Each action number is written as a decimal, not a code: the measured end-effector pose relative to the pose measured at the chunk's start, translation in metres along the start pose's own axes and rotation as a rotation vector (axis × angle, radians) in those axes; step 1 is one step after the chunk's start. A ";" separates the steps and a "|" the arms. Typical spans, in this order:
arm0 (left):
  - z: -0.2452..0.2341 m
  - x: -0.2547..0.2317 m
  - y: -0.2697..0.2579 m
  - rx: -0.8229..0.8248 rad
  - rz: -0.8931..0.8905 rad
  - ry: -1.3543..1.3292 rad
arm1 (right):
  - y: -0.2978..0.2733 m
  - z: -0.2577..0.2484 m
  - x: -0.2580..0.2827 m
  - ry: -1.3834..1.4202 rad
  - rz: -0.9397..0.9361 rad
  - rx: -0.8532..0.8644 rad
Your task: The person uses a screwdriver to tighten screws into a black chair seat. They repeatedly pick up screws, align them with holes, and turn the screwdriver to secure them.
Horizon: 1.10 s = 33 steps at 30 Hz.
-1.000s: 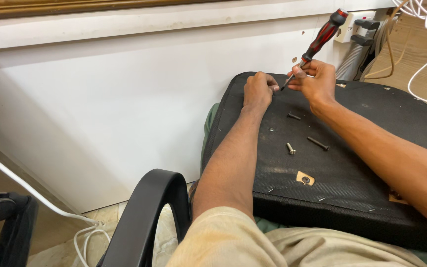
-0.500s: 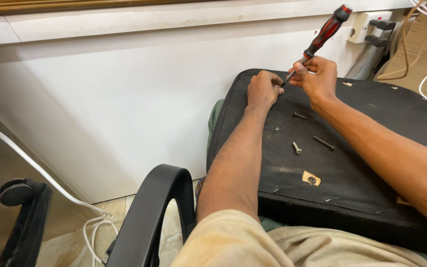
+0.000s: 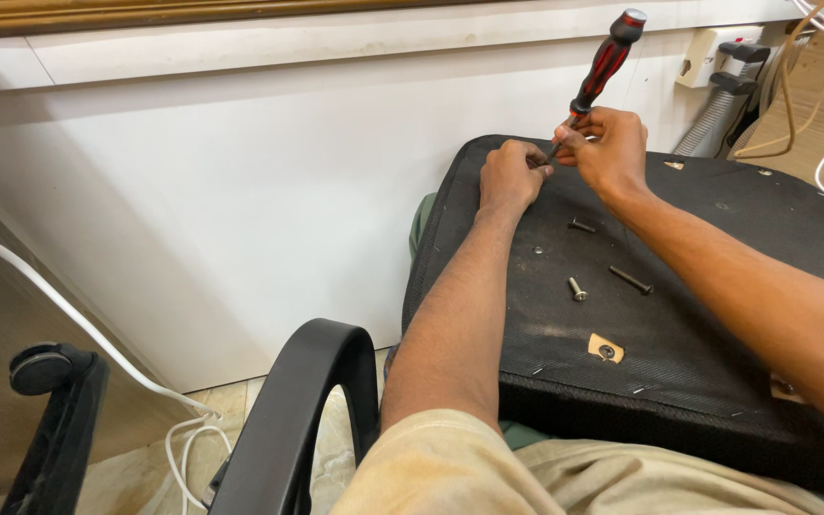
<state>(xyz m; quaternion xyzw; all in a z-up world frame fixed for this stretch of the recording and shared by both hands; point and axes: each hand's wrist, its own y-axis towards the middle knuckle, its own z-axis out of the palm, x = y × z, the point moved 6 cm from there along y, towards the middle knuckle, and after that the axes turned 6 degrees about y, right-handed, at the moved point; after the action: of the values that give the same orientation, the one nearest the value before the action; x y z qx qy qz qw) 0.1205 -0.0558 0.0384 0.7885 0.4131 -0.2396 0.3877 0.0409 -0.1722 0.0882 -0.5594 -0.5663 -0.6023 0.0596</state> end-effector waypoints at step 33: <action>-0.062 -0.008 -0.040 -0.170 0.004 0.032 | -0.006 0.030 0.044 0.000 -0.151 0.128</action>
<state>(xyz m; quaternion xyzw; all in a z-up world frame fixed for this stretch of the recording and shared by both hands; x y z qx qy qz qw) 0.0863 0.0049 0.0636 0.7573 0.4363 -0.1905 0.4469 0.0385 -0.1228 0.1090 -0.5100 -0.6442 -0.5678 0.0497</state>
